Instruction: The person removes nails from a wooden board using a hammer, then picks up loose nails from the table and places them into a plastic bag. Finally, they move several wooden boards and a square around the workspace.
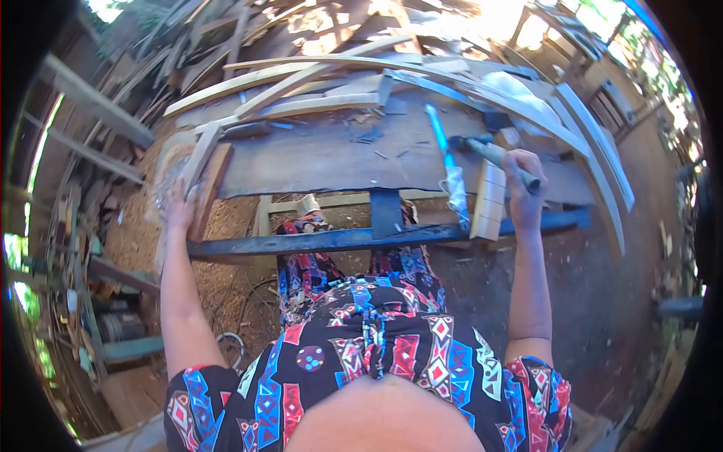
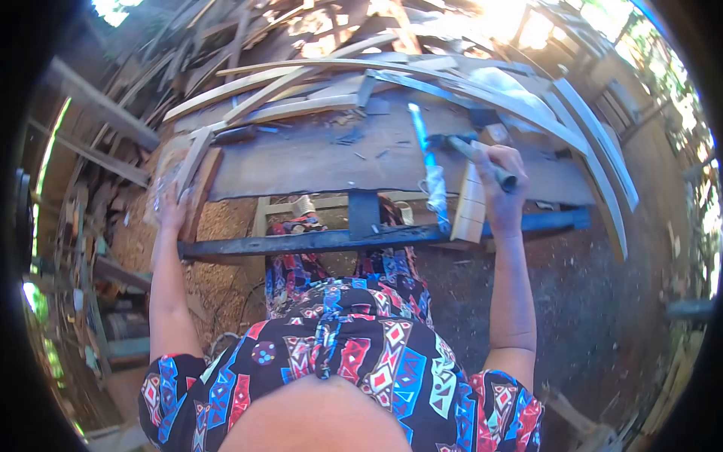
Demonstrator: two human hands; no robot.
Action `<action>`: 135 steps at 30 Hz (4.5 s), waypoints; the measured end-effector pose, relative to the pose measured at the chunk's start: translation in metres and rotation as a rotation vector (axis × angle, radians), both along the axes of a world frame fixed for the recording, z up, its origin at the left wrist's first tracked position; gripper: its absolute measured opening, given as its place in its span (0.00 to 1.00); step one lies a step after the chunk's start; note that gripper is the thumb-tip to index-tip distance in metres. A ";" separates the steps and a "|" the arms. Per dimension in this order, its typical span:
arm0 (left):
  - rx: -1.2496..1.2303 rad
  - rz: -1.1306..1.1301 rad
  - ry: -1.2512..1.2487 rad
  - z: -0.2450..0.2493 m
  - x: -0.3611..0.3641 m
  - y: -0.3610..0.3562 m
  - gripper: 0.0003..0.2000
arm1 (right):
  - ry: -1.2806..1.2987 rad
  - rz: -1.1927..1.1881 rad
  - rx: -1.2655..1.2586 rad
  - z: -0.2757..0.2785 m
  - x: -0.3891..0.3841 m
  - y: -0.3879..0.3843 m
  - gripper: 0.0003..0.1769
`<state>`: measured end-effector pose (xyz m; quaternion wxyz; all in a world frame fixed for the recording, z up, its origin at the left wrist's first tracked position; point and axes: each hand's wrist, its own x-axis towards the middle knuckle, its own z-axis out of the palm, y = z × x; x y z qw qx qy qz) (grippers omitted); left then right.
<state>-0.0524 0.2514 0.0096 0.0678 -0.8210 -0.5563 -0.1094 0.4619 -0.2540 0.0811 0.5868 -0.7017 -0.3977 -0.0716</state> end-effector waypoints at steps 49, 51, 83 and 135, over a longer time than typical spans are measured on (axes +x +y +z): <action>-0.820 -0.961 -0.772 0.035 0.402 -0.389 0.14 | -0.068 -0.268 -0.575 -0.057 -0.024 -0.023 0.42; -0.913 -0.888 -0.706 0.044 0.408 -0.375 0.14 | -0.112 -0.266 -0.668 -0.056 -0.034 -0.017 0.46; -0.266 -0.275 -0.568 -0.003 0.343 -0.163 0.10 | -0.230 -0.152 -0.414 0.017 0.062 0.059 0.15; -0.486 -0.479 -0.968 -0.013 0.326 -0.177 0.09 | -0.588 0.549 -0.748 -0.047 -0.027 0.239 0.11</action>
